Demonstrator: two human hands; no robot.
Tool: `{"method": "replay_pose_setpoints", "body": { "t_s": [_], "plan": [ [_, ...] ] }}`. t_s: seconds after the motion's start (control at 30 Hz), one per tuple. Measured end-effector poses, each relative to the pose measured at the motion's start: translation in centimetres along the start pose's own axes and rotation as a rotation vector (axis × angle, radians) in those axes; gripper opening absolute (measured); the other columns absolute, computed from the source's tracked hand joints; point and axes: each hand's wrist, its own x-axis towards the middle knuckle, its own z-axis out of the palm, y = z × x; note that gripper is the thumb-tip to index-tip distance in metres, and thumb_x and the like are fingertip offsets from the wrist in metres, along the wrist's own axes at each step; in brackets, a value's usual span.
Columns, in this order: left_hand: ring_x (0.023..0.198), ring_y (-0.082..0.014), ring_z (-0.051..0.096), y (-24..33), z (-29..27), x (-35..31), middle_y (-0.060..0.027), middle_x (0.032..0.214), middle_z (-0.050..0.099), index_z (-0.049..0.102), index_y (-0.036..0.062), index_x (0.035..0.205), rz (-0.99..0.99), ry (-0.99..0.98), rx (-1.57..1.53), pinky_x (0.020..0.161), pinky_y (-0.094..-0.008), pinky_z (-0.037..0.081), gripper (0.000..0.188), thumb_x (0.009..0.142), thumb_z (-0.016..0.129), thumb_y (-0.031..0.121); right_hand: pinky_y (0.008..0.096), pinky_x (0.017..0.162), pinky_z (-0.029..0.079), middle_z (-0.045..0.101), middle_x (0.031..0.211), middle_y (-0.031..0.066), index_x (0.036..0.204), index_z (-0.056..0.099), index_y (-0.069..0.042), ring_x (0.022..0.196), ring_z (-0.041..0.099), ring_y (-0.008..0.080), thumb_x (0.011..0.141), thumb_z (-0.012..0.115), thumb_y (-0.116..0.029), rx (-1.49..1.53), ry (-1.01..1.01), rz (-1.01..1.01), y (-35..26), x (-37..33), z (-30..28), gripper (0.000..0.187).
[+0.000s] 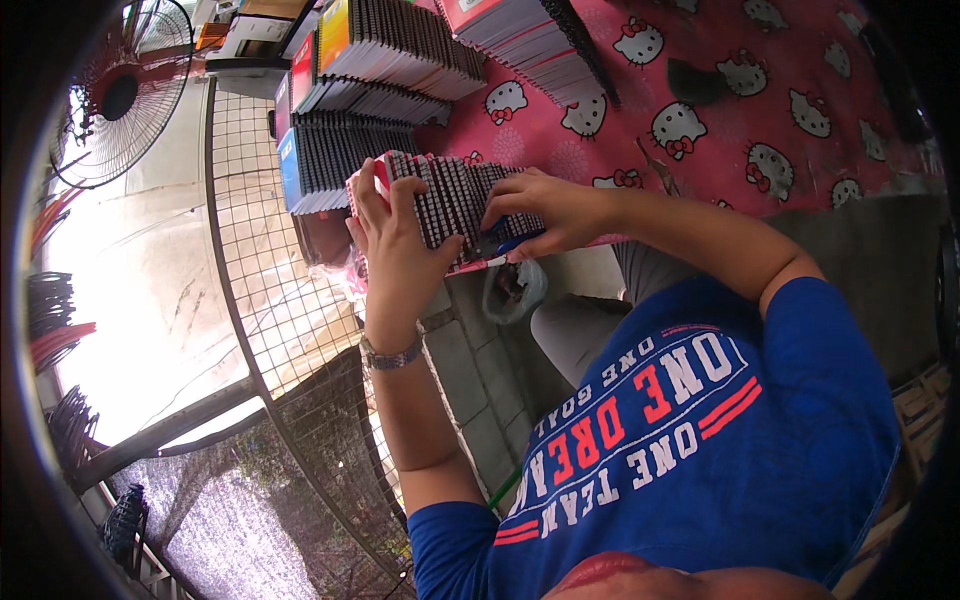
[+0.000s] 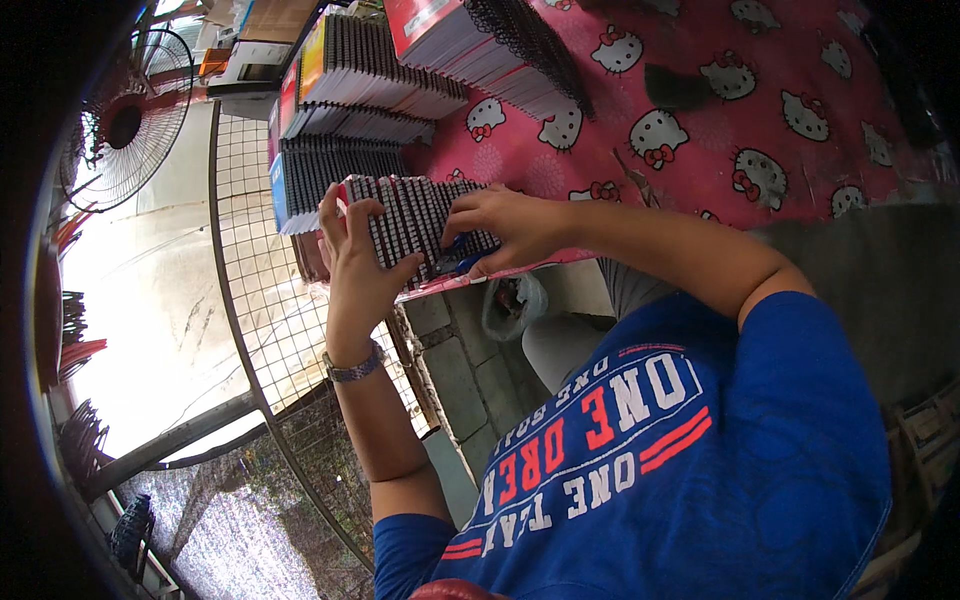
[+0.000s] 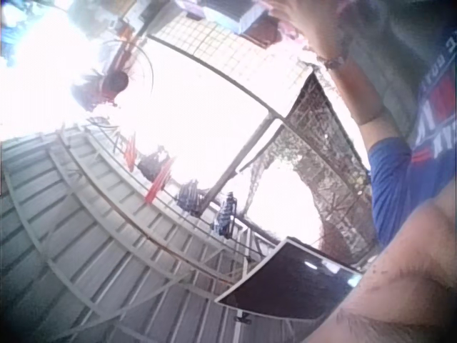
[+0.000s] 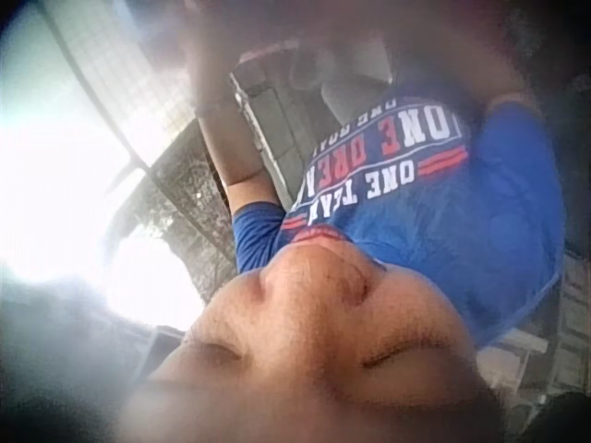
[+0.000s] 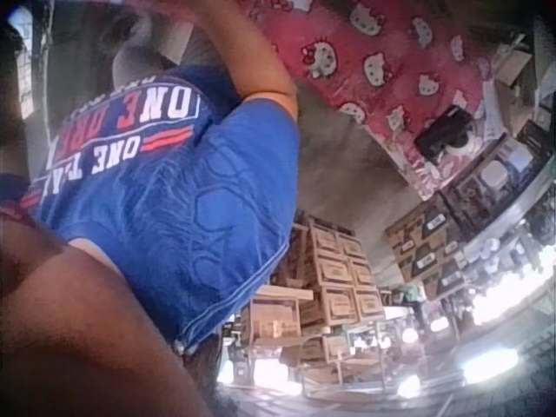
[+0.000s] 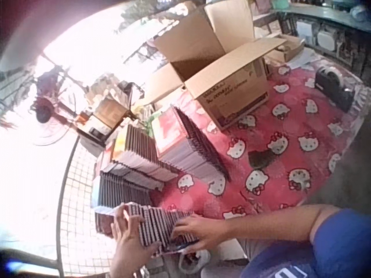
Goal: The person applies metal staples to a stack of notebooks using a stapler, then sorts them and places the discarded items into a plastic bag.
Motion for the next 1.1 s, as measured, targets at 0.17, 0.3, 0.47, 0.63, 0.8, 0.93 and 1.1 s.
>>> {"method": "replay_pose_setpoints", "body": {
  "t_s": [0.17, 0.3, 0.47, 0.63, 0.8, 0.93, 1.1],
  "plan": [
    [0.135, -0.0435, 0.033, 0.0, -0.1, 0.1, -0.0194, 0.149, 0.022, 0.047, 0.0141, 0.116, -0.023, -0.025, 0.03, 0.108, -0.0569, 0.027, 0.066, 0.061, 0.083, 0.015, 0.0396, 0.091, 0.043, 0.059, 0.109, 0.012, 0.114, 0.061, -0.008, 0.106, 0.057, 0.0305, 0.081, 0.072, -0.032, 0.14, -0.105, 0.093, 0.4, 0.3, 0.0, 0.042],
    [0.136, -0.044, 0.031, 0.1, -0.1, 0.1, -0.0198, 0.149, 0.022, 0.048, 0.0139, 0.115, -0.018, -0.019, 0.027, 0.109, -0.0567, 0.026, 0.065, 0.061, 0.083, 0.016, 0.0394, 0.088, 0.046, 0.06, 0.105, 0.0132, 0.113, 0.062, -0.006, 0.099, 0.059, 0.0319, 0.082, 0.072, -0.029, 0.455, -0.292, 0.436, 0.1, 0.4, 0.0, 0.04],
    [0.135, -0.0446, 0.032, 0.1, -0.1, 0.0, -0.02, 0.149, 0.022, 0.048, 0.0139, 0.116, -0.005, -0.01, 0.031, 0.109, -0.0562, 0.027, 0.067, 0.06, 0.085, 0.019, 0.0411, 0.086, 0.046, 0.061, 0.102, 0.013, 0.114, 0.061, -0.006, 0.096, 0.061, 0.0337, 0.084, 0.069, -0.031, -0.152, 0.061, -0.077, 0.2, -0.2, 0.0, 0.04],
    [0.134, -0.0455, 0.032, 0.0, -0.1, 0.2, -0.0203, 0.15, 0.021, 0.048, 0.0139, 0.117, -0.007, -0.017, 0.012, 0.108, -0.0558, 0.028, 0.068, 0.06, 0.085, 0.018, 0.0413, 0.086, 0.047, 0.063, 0.104, 0.014, 0.116, 0.061, -0.005, 0.097, 0.061, 0.0351, 0.087, 0.066, -0.034, 0.012, -0.105, 0.07, 0.5, 0.7, -0.4, 0.041],
    [0.134, -0.0454, 0.032, -0.5, 0.0, 0.0, -0.0211, 0.149, 0.021, 0.048, 0.0141, 0.117, 0.015, -0.007, 0.024, 0.108, -0.0556, 0.029, 0.067, 0.06, 0.083, 0.016, 0.0403, 0.087, 0.047, 0.063, 0.108, 0.0149, 0.116, 0.062, -0.005, 0.098, 0.061, 0.0354, 0.088, 0.064, -0.036, 0.384, -0.308, 0.403, 0.1, 0.8, -0.6, 0.042],
    [0.134, -0.0454, 0.032, -0.6, 0.1, 0.1, -0.0219, 0.149, 0.021, 0.048, 0.0145, 0.117, 0.023, -0.004, 0.008, 0.107, -0.0557, 0.029, 0.067, 0.06, 0.083, 0.016, 0.0399, 0.084, 0.048, 0.065, 0.105, 0.0158, 0.114, 0.063, -0.006, 0.096, 0.063, 0.0324, 0.089, 0.064, -0.035, -0.019, -0.056, 0.06, 0.5, -0.6, -0.1, 0.039],
    [0.134, -0.0462, 0.032, -0.6, -0.1, 0.0, -0.0217, 0.149, 0.021, 0.048, 0.0152, 0.117, 0.019, -0.009, 0.02, 0.107, -0.056, 0.03, 0.067, 0.06, 0.082, 0.015, 0.0409, 0.089, 0.045, 0.062, 0.108, 0.0132, 0.117, 0.062, -0.007, 0.101, 0.059, 0.0316, 0.088, 0.066, -0.037, -0.186, -0.013, -0.03, 0.7, -0.2, -0.2, 0.042]
  ]
}}
